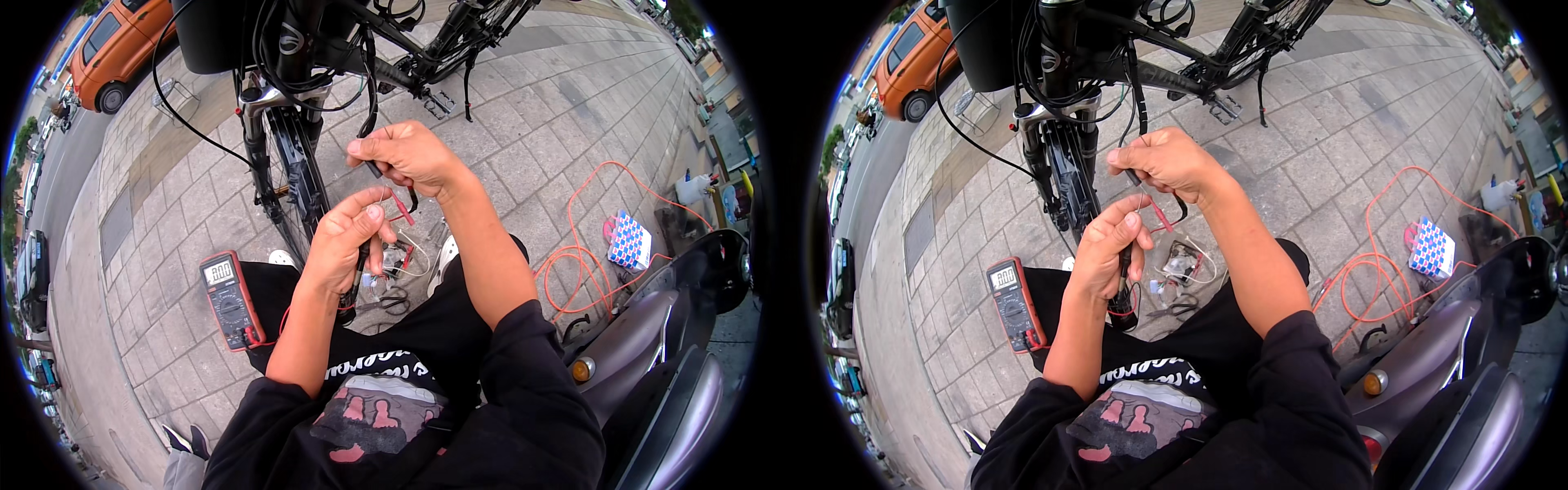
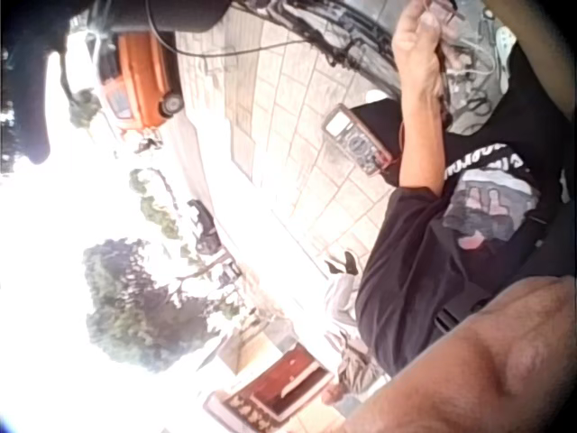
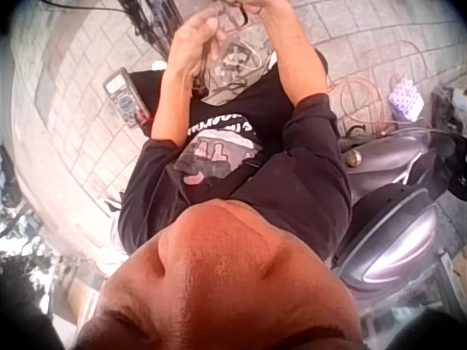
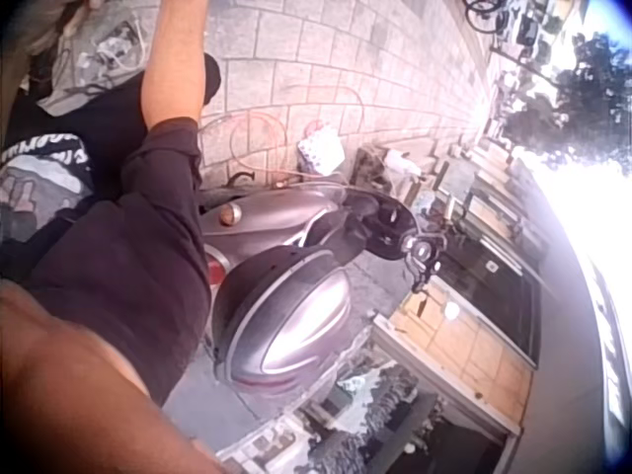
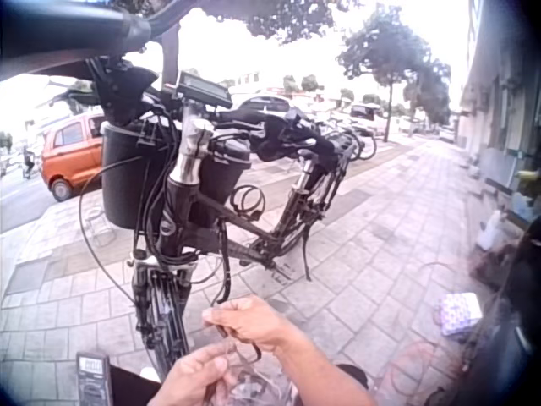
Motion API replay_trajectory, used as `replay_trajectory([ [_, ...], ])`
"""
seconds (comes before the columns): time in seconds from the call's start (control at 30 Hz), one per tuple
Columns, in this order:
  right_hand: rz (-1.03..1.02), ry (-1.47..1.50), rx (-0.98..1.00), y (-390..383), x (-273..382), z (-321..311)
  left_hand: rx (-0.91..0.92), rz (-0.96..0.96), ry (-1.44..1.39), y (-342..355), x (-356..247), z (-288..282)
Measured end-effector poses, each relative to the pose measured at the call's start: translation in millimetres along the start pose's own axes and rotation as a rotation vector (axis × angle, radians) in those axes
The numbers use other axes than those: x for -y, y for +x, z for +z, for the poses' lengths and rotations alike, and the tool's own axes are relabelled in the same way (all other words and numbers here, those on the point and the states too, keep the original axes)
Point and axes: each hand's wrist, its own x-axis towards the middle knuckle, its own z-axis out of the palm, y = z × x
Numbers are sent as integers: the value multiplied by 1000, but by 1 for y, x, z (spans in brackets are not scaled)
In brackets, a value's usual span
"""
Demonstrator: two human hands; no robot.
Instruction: The person sits on the sidewalk and uses a multimeter to test the electrical connections on a bicycle's handlebar. They connect the multimeter probes to various wires and components, then adjust the handlebar and basket.
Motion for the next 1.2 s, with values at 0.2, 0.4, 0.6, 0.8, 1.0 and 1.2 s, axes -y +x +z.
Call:
replay_trajectory([
  [0.2, -8, -20, 15, 0, -1, -1, -37, 16, -43, 6, 0, 2],
  [0.4, -10, -7, 19, 2, -4, -3, -71, -48, -84, 11, -1, 3],
  [0.6, -7, -28, 11, 1, -6, 0, -54, -79, -202, 14, 0, 2],
  [0.8, 29, -11, 46, -1, -1, -4, -146, -43, -149, 13, 1, 6],
  [1.0, -192, 114, -25, -6, 6, -36, -118, 33, -175, 6, -5, 7],
  [1.2, -194, 21, -129, -5, 11, -33, -122, 41, -197, 0, -5, 3],
])
